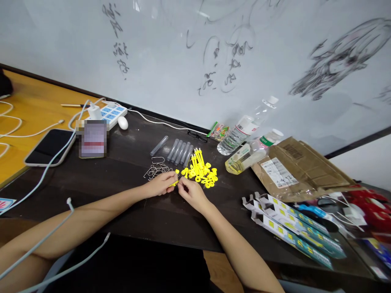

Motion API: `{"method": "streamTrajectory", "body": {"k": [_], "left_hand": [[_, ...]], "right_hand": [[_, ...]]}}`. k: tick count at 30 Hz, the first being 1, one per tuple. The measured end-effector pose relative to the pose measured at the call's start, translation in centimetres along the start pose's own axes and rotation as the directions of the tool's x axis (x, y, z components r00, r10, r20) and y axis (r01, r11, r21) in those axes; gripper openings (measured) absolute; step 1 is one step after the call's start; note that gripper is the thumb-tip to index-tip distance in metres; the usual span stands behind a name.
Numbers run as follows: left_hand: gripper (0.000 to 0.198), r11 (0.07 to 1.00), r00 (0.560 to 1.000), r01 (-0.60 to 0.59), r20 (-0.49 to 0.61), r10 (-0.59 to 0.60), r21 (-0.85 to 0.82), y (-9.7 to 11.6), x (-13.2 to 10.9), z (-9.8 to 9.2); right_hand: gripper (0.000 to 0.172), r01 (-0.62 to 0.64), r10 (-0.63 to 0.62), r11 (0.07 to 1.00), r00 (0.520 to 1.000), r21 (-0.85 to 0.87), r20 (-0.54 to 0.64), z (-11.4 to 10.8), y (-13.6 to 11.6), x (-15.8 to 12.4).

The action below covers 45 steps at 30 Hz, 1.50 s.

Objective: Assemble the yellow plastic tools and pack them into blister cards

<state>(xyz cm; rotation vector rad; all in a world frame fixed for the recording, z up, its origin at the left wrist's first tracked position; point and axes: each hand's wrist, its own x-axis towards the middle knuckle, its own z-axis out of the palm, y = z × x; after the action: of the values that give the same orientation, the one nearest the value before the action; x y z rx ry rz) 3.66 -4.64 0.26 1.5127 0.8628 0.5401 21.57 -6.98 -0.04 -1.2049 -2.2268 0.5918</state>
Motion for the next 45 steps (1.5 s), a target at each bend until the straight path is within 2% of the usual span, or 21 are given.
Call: {"method": "streamTrajectory", "body": {"k": [5, 11, 16, 23, 27, 32, 38, 41, 43, 45], "left_hand": [[0.025, 0.998, 0.999, -0.044, -0.03, 0.045, 0.032, 0.5, -0.2, 0.0], [0.013, 0.951, 0.963, -0.231, -0.092, 0.253, 0.204, 0.7, -0.4, -0.1], [0.013, 0.889, 0.941, -0.265, -0.1, 0.322, 0.373, 0.9, -0.6, -0.1], [0.023, 0.863, 0.938, -0.276, -0.079, 0.339, 0.424, 1.1, -0.7, -0.1], [0.023, 0.864, 0.947, -0.243, -0.086, 0.31, 0.44, 1.1, -0.7, 0.0], [0.022, 0.884, 0.952, -0.202, -0.129, 0.279, 0.421, 0.7, -0.6, 0.4], [0.024, 0.925, 0.96, -0.153, -0.171, 0.223, 0.348, 0.0, -0.2, 0.7], [0.03, 0.974, 0.988, -0.109, -0.084, 0.127, 0.198, 0.9, -0.8, 1.2], [0.031, 0.982, 0.986, -0.16, -0.023, 0.163, 0.102, 1.6, -1.4, 1.5], [0.031, 0.976, 0.97, -0.208, -0.111, 0.214, 0.065, 2.1, -1.7, 1.4]], "right_hand": [[0.02, -0.015, 0.015, 0.99, 1.0, 0.138, 0.003, 0.1, 0.2, 0.0], [0.023, -0.017, 0.017, 0.993, 1.0, 0.119, -0.002, 0.0, 0.5, 0.0], [0.025, 0.005, -0.003, 0.995, 1.0, 0.096, -0.017, 0.1, 0.5, -0.1], [0.022, 0.045, -0.053, 0.996, 0.993, -0.077, -0.105, 0.5, 0.4, 0.0], [0.024, 0.099, -0.143, 0.946, 0.982, -0.309, -0.122, 0.7, 0.6, 0.0], [0.026, 0.162, -0.253, 0.829, 0.962, -0.536, -0.101, 0.8, 0.8, -0.2], [0.027, 0.168, -0.285, 0.744, 0.955, -0.647, -0.08, 0.8, 1.1, -0.2], [0.026, 0.135, -0.225, 0.742, 0.973, -0.657, -0.054, 0.8, 1.4, -0.1], [0.025, 0.109, -0.181, 0.767, 0.982, -0.632, -0.05, 0.7, 1.6, -0.1], [0.025, 0.063, -0.141, 0.815, 0.986, -0.576, -0.092, 0.7, 1.6, -0.2]]}}
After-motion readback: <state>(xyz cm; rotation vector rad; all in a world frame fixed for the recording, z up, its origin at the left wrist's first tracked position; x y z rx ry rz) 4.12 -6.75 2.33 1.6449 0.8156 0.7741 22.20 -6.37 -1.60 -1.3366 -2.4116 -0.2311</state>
